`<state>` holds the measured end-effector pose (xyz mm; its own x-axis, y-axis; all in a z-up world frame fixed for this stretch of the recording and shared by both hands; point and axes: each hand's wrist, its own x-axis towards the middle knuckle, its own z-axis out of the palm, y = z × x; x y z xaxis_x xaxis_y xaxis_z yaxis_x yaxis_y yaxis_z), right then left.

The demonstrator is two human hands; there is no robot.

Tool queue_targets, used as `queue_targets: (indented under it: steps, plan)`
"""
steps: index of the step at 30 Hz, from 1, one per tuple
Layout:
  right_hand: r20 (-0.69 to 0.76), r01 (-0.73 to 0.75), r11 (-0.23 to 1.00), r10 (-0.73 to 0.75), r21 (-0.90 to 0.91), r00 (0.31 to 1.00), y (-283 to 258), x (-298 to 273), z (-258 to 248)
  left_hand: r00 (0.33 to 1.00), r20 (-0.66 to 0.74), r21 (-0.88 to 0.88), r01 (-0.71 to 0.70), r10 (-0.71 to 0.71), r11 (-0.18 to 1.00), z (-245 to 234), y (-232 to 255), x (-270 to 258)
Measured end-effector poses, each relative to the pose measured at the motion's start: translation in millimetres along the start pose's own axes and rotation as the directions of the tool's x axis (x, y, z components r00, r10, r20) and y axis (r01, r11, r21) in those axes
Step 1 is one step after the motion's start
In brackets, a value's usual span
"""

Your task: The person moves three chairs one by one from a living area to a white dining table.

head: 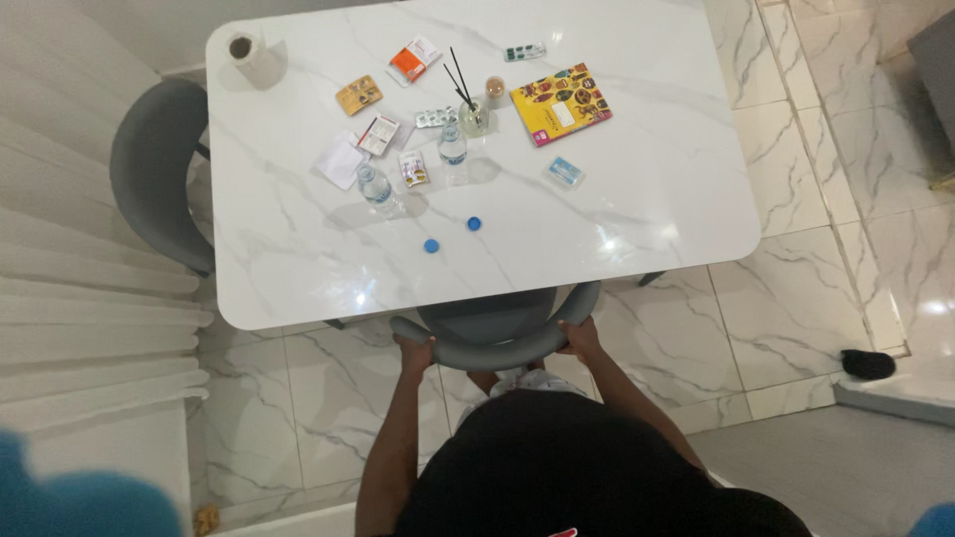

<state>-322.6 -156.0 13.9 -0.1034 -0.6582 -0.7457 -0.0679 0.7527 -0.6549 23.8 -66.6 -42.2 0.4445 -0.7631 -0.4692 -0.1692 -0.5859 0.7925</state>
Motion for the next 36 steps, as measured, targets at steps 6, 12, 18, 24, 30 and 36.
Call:
queue_targets:
  steps: [6, 12, 18, 24, 30, 36]
  plan:
    - [-0.003, 0.055, 0.997, -0.055, -0.045, 0.998, 10.3, -8.5, -5.2, 1.0, -0.014, 0.046, -0.007, 0.008, 0.999, -3.5, 13.7, -11.7]
    - [0.176, 0.0, 0.992, -0.022, 0.123, 0.984, 36.5, -14.0, -48.0, 0.963, -0.197, 0.276, -0.125, 0.183, 0.953, 3.2, 26.7, -50.0]
    - [0.205, -0.039, 0.999, 0.034, 0.019, 0.978, 111.7, 27.7, -120.2, 0.956, -0.006, 0.778, -0.18, 0.293, 0.602, 67.6, 44.2, -88.5]
    - [0.406, 0.129, 0.95, -0.241, 0.284, 0.881, 162.8, 44.6, -254.4, 0.926, 0.278, 0.792, -0.371, 0.255, 0.485, 179.2, 76.2, -117.0]
    - [-0.07, -0.026, 0.995, 0.019, -0.098, 0.997, 137.8, 19.7, -367.4, 0.732, 0.305, 0.649, -0.628, 0.61, 0.43, 290.3, 107.1, -122.3]
    - [-0.224, -0.05, 0.993, 0.074, 0.108, 0.972, 120.1, -6.9, -451.4, 0.628, 0.675, 0.436, -0.763, 0.388, 0.477, 399.1, 158.8, -140.9]
